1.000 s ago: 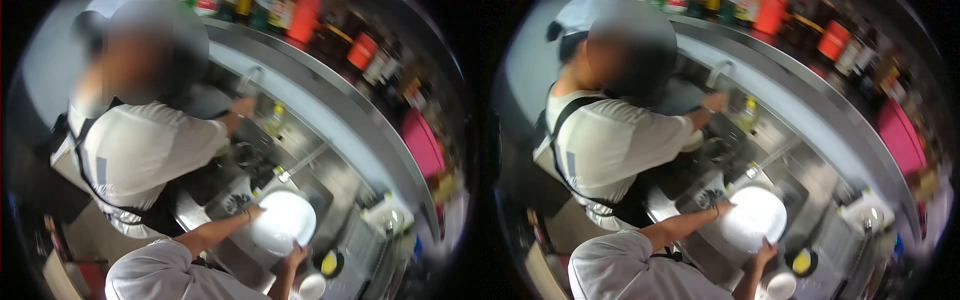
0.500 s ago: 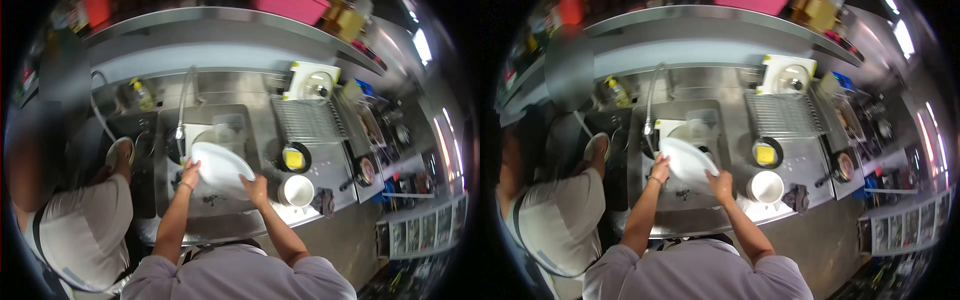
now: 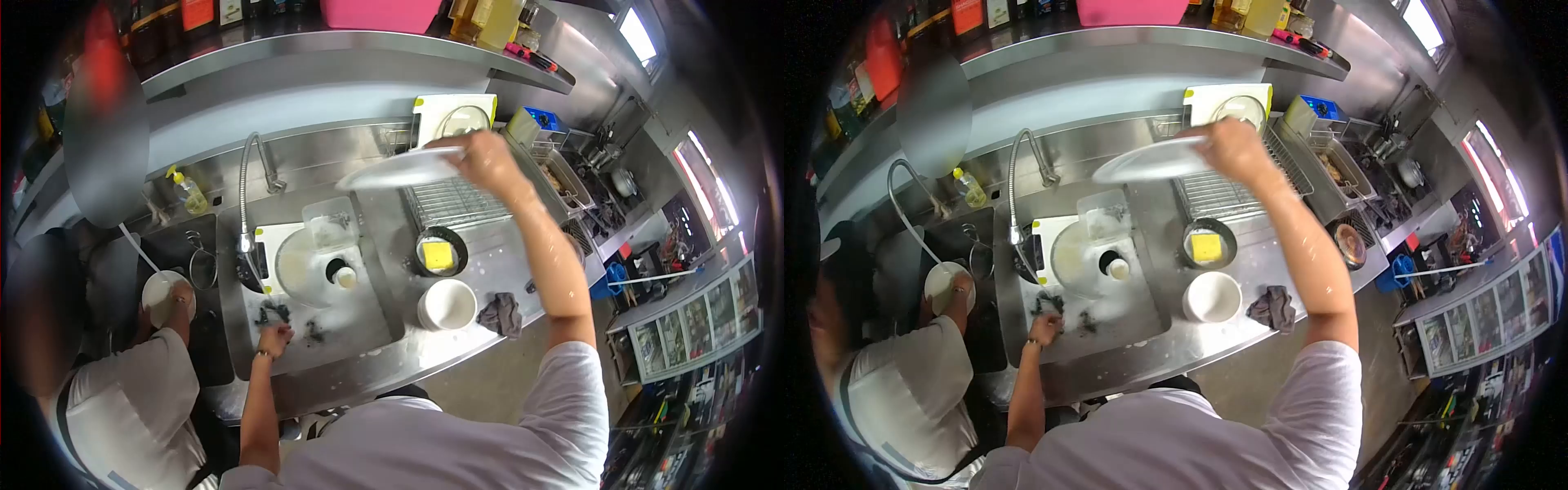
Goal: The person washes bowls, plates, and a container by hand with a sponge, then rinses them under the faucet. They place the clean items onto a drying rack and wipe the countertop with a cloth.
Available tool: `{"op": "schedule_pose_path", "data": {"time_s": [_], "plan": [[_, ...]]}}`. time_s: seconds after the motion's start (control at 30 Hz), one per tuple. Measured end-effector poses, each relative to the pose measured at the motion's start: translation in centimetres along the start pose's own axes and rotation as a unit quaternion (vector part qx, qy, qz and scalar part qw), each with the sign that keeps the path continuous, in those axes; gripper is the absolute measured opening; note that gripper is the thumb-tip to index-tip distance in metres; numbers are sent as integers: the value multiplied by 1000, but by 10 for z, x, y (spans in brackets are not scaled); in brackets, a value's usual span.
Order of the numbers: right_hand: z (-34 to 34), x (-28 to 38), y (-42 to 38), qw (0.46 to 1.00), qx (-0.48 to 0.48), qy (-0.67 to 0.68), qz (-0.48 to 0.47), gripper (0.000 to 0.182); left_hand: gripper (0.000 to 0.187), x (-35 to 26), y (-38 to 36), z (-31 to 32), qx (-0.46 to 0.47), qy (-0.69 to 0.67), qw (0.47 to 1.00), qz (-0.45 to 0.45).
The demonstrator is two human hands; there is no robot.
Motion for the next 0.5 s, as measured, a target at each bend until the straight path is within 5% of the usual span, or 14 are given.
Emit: {"op": "schedule_pose_path", "data": {"time_s": [0.17,0.27,0.33,0.5], "plan": [[29,-139,31,998,20,-37,-43,27,29,-20,-42,22,7,26,994,-107],[63,-198,44,988,87,-122,33,26,28,-40,-53,26,-11,103,982,-160],[87,-238,54,971,111,-204,51,27,25,-46,-53,31,-103,191,956,-197],[136,-299,76,976,115,-179,47,28,20,-80,-59,31,-153,172,942,-246]]}}
Point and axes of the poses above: each hand's wrist, its own y-axis towards the middle knuckle, its own z-axis out of the palm, x = y × z, the point moved 2 cm from there along y, towards the middle knuckle
